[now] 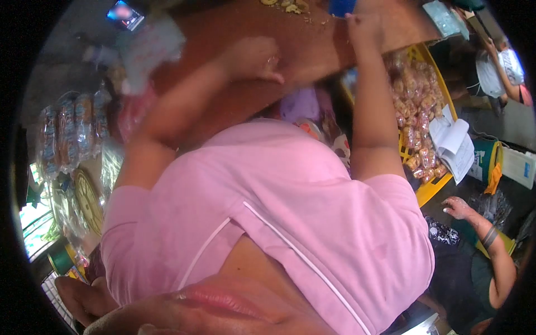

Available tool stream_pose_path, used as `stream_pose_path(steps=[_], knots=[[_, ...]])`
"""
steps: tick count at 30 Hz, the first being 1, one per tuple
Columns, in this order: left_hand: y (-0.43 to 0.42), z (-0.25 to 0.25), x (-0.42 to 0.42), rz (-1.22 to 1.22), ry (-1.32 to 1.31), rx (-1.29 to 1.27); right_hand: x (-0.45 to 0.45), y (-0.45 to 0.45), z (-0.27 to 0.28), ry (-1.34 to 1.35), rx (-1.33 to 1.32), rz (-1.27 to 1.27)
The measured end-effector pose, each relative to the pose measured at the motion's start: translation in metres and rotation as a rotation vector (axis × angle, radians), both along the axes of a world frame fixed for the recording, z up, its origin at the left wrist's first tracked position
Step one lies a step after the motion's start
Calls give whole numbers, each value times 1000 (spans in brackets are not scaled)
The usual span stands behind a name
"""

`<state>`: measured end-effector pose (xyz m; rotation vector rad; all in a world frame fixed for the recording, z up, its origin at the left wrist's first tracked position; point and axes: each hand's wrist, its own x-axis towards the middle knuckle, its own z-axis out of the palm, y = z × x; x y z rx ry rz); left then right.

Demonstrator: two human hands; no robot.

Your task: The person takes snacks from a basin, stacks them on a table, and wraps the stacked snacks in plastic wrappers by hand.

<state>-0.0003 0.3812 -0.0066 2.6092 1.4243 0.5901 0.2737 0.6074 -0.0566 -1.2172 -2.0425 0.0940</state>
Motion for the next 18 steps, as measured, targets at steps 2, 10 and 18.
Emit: stream_pose_path(steps=[2, 10, 18], knots=[[1, -4, 6, 211, -267, -20, -2, -24, 17, 82, -115, 131], [-23, 24, 7, 666, -1481, -348, -42, -172, 119, 115, -288, 669], [-83, 80, 35, 647, -1563, -451, -77, -220, 144, 60, -81, 845]])
